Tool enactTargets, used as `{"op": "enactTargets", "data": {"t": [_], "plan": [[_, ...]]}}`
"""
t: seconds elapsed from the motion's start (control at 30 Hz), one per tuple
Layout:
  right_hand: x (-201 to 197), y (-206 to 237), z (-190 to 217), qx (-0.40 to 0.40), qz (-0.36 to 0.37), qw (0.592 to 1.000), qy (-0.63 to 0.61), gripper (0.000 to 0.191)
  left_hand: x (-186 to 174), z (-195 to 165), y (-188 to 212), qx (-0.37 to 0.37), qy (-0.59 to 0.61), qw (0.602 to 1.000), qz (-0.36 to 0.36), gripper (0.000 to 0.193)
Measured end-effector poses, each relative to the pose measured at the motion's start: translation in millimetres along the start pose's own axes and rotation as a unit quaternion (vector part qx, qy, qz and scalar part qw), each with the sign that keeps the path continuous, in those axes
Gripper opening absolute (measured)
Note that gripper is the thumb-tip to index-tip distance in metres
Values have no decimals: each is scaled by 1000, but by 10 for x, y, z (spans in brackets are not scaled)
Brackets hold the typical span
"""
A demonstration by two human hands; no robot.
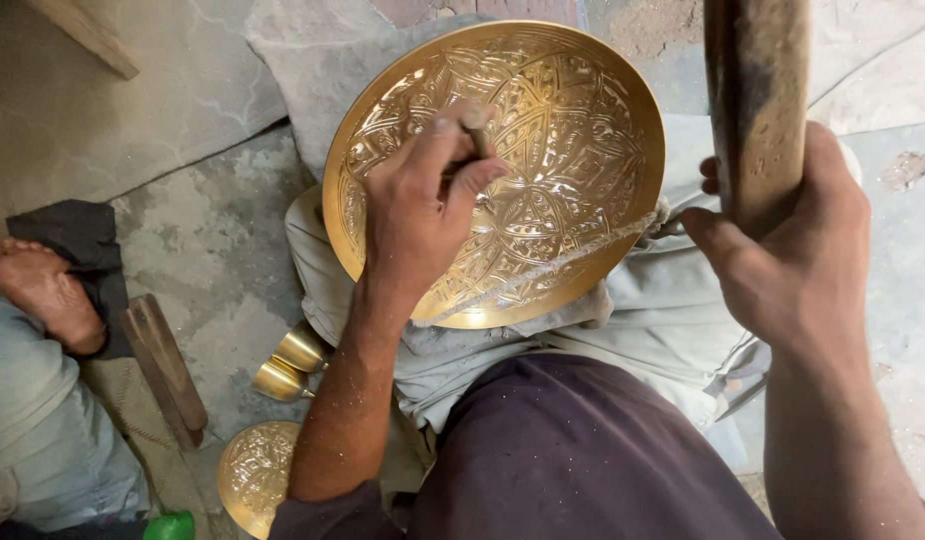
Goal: The person sits cross-legged on the floor with an engraved brass tray on their lap. They hold a small punch against the tray's decorative pattern with one hand and strike it with a wooden mallet held in the other hand, working across the design, occasionally repositioning the tray and the punch.
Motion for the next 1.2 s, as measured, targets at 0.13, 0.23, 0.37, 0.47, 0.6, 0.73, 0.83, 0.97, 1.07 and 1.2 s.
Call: {"op": "enactTargets", "data": {"t": [0.13,0.23,0.37,0.47,0.6,0.73,0.83,0.97,1.07,1.2], "plan": [[-44,190,-228,41,-33,998,-25,43,118,-98,-43,57,-40,996,62,34],[-104,195,-313,47,-19,998,38,45,165,-149,-82,84,-48,992,85,32],[-169,70,-150,-72,-7,982,173,49,215,-180,-99,89,-59,988,109,34],[-167,3,-197,-41,-40,998,19,44,264,-157,-110,72,-95,987,111,33],[-132,-107,-118,-85,7,979,185,39,302,-141,-100,77,-99,985,115,30],[-156,-124,-43,-153,-44,981,108,32,290,-117,-74,84,-99,986,103,29],[-23,-103,-82,-154,34,955,249,28,337,-93,-89,78,-105,984,120,26],[-134,-70,-62,-169,22,917,362,27,354,-89,-103,57,-126,983,123,30],[-255,-43,-113,-119,-39,989,82,36,300,-136,-86,63,-126,985,102,29],[-207,-75,56,-177,-8,960,219,38,282,-162,-84,62,-110,986,107,31]]}}
Point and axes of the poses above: each hand's wrist, its own y-axis away from the middle knuckle, its own x-axis out of the palm, z = x × y, the point moved 8 cm from there along -y, towards the middle knuckle, and after that the axes turned 15 degrees about -x, right-handed, at the moved point
